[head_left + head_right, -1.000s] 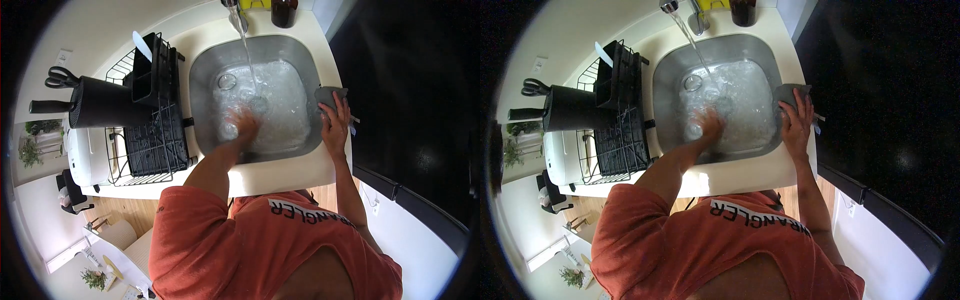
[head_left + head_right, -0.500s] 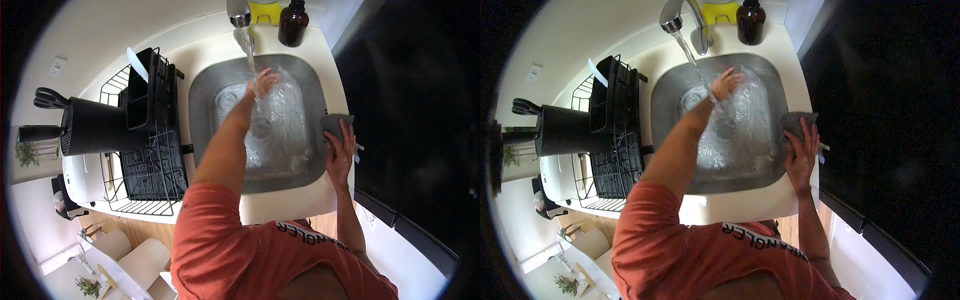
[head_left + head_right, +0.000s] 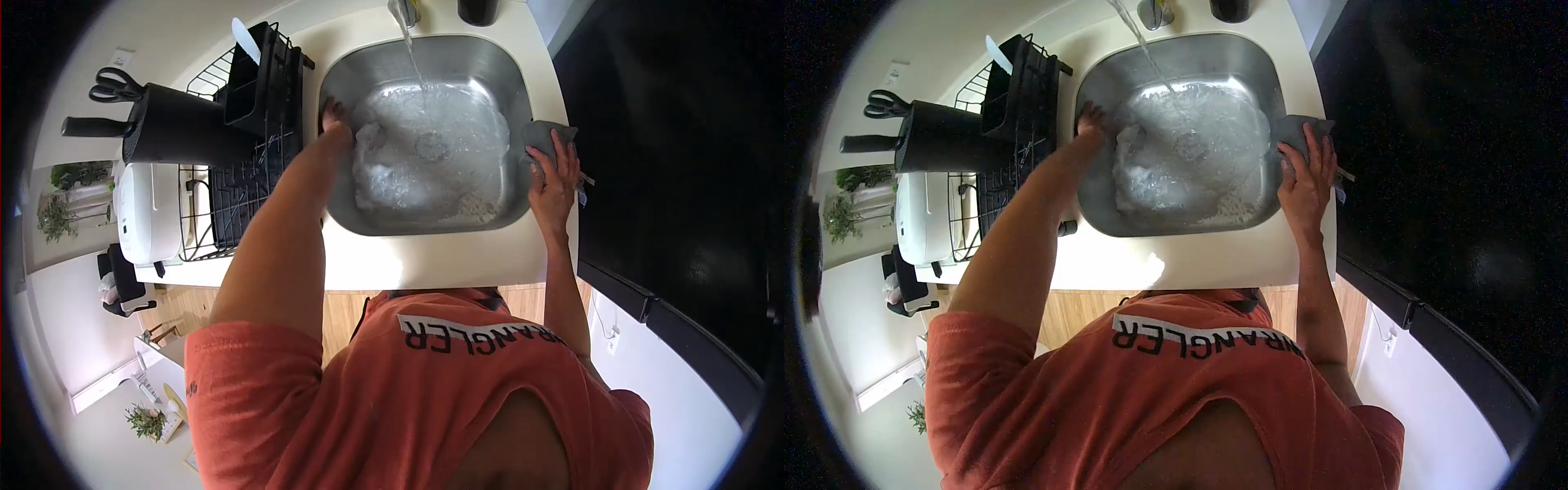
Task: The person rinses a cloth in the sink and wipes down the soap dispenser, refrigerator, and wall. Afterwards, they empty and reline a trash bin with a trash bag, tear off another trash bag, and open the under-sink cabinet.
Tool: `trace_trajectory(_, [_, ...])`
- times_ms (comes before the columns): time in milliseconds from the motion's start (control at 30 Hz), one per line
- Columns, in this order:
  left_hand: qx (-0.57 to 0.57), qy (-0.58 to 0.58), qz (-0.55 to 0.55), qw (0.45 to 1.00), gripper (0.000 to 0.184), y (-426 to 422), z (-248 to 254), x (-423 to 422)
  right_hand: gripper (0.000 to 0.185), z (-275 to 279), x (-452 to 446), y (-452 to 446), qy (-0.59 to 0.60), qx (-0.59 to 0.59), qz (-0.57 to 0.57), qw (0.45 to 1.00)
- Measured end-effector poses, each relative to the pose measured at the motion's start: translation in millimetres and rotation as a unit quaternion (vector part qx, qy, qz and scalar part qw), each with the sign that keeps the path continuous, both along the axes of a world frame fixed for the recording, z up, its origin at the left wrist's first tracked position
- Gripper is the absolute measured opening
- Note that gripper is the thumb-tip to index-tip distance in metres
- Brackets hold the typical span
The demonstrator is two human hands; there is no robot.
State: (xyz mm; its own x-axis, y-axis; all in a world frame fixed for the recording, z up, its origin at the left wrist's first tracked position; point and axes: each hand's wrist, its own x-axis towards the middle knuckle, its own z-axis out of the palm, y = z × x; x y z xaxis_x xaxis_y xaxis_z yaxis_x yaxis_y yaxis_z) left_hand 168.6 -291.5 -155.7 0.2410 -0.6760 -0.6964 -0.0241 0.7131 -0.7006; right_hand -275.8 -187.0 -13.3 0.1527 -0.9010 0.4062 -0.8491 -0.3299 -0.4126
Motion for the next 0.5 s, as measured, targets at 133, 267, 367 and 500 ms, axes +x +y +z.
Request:
trace_trajectory(133, [-0.011,0.188,0.199,0.962,0.062,94.8,79.8,-63.0,0.025,-1.6,-3.8,1.2,0.004,-0.009,0.005,1.000])
trace_trajectory(267, [0.069,0.192,0.235,0.950,0.062,145.5,93.6,-97.9,0.024,-2.7,-6.2,6.0,-0.002,-0.008,0.008,1.000])
trace_trajectory(367, [0.202,0.331,0.478,0.788,0.056,157.6,62.6,-111.3,0.023,-2.0,-7.0,10.1,-0.008,-0.010,0.005,1.000])
trace_trajectory(500, [0.288,0.584,0.505,0.567,0.051,152.8,34.6,-161.4,0.023,0.5,-7.7,10.6,-0.012,-0.019,0.003,1.000])
